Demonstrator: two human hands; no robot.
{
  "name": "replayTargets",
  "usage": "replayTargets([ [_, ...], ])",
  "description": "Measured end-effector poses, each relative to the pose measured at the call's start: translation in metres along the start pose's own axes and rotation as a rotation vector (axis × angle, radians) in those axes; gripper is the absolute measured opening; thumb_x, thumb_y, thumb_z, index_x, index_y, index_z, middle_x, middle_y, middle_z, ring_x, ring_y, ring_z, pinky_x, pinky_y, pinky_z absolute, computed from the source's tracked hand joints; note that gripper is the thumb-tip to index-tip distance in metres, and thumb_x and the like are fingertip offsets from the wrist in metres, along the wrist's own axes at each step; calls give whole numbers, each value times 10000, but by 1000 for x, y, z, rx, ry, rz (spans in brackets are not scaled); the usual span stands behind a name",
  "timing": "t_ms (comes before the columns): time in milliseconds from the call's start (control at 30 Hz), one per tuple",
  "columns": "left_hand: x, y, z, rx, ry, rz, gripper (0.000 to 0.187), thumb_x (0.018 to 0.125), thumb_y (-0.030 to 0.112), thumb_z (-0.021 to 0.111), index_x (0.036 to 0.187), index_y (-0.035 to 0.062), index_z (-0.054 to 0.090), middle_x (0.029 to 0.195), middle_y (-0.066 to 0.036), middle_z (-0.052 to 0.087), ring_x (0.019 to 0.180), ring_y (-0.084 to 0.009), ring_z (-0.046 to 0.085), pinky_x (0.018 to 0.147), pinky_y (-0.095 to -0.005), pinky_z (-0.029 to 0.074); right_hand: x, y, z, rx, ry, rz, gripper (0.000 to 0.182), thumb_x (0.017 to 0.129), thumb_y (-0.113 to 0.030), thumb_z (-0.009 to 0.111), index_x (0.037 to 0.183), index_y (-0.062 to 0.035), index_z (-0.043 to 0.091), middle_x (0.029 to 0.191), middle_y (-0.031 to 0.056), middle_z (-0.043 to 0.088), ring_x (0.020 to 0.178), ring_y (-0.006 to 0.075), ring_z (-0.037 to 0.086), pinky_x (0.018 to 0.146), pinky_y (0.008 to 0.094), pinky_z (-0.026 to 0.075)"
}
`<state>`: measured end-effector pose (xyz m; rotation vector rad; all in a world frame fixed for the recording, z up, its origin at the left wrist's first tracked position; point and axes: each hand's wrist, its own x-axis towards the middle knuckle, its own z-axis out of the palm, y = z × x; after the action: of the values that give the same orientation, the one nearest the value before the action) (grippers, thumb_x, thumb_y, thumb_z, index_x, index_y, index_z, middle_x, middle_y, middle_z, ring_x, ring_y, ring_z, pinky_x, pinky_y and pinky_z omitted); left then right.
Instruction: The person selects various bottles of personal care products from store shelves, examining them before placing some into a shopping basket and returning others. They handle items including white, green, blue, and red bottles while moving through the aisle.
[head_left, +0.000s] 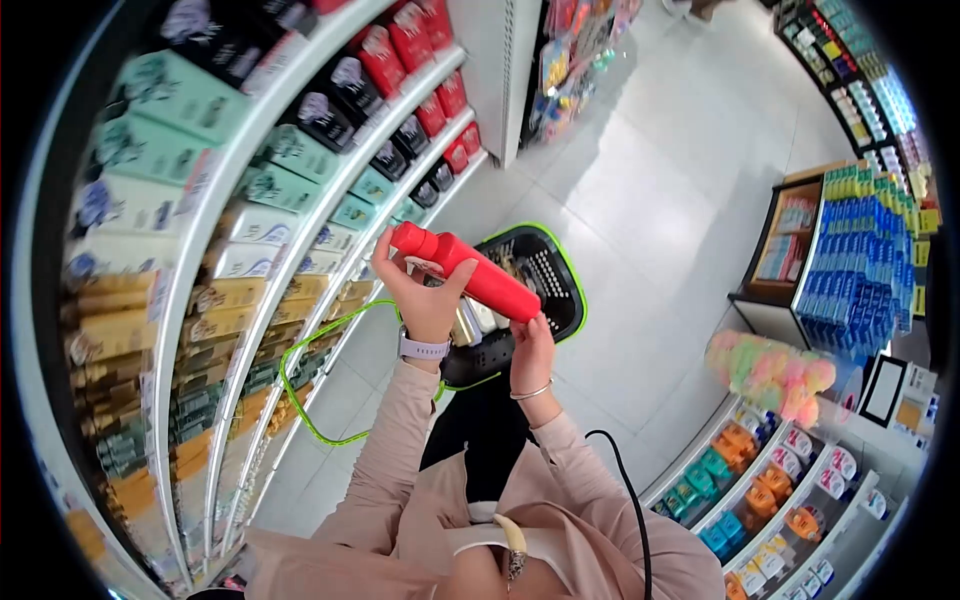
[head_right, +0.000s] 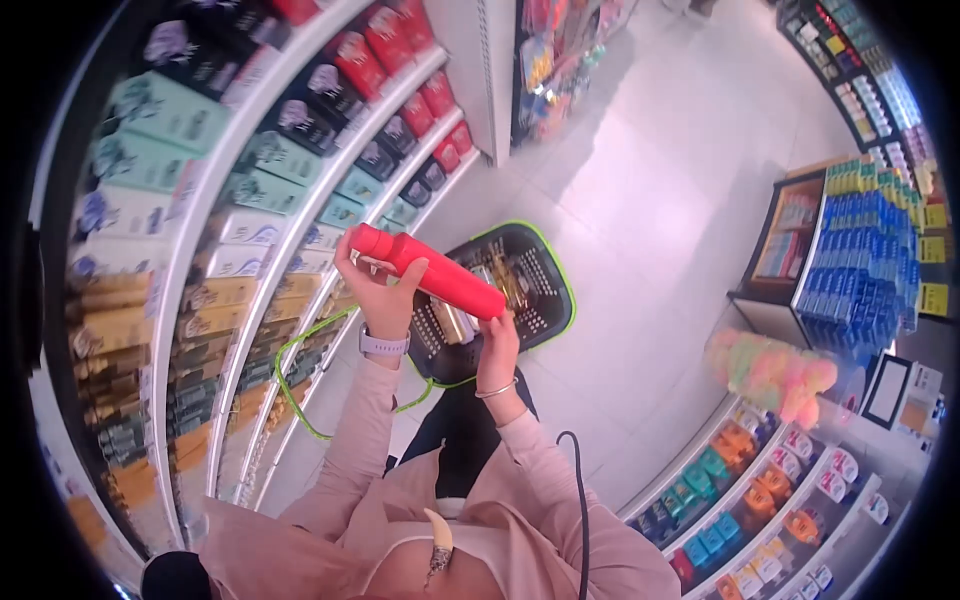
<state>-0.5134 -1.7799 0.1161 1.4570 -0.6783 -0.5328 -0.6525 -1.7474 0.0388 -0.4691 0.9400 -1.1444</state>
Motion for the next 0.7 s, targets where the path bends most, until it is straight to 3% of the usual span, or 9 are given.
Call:
replayTargets([
  [133,2,42,-18,6,29,50,846,566,47,749,1211,54,201,1001,-89,428,819,-152,490,732,-267,444,-28,-9,25,-20,-89,67,336,832,-182,412,1097,20,454,963,32,533,828,86,496,790,238,374],
  [200,0,66,-26,-62,-77,98,815,591,26,724,1217,48,203,1045,-116,425,886,-172,494,765,-283,437,-43,-23,44,25,-89,82,277,825,-173,427,1025,7,492,892,30,550,790,94,510,771,243,386],
  [300,-9,87,-47,-14,-206,124,829,602,11,711,1240,66,184,1072,-114,405,962,-180,472,812,-286,423,-58,-22,38,24,-145,286,148,802,-161,472,876,-42,519,795,25,568,692,116,531,717,258,416],
  [333,-11,86,-55,76,-237,166,842,598,5,709,1248,70,176,1096,-120,387,978,-189,466,823,-290,421,-60,-19,34,21,-152,268,148,802,-161,472,876,-42,519,795,25,568,692,116,531,717,258,416],
  [367,-12,86,-61,161,-271,212,856,595,-1,707,1256,73,168,1120,-126,369,994,-198,460,834,-293,418,-65,-18,29,45,-161,385,156,799,-146,475,880,-21,521,795,32,559,688,117,526,684,240,415],
  [467,-28,76,-81,-52,-290,63,929,554,-4,714,1280,64,139,1133,-144,382,1050,-225,418,859,-319,398,-92,-45,38,-53,-81,616,154,785,-143,487,874,-25,531,765,48,575,688,141,549,644,242,439],
  [533,-45,64,-90,-79,-239,27,973,555,-41,704,1294,89,85,1124,-147,388,985,-226,480,816,-323,439,-96,-36,15,-72,-54,702,158,783,-171,484,878,-54,530,764,48,579,695,152,552,640,260,444],
  [567,-53,57,-94,-83,-208,3,979,555,-41,704,1296,92,76,1116,-146,392,970,-224,490,805,-319,447,-99,-33,7,-99,-57,700,166,764,-184,462,858,-66,530,791,56,585,745,163,564,723,294,453],
  [700,-81,55,-99,-90,-110,-14,985,557,-42,704,1297,91,67,1094,-143,400,952,-221,503,785,-313,460,-93,-35,-3,-98,-49,706,142,762,-165,452,811,-49,518,783,62,574,724,164,548,703,287,458],
])
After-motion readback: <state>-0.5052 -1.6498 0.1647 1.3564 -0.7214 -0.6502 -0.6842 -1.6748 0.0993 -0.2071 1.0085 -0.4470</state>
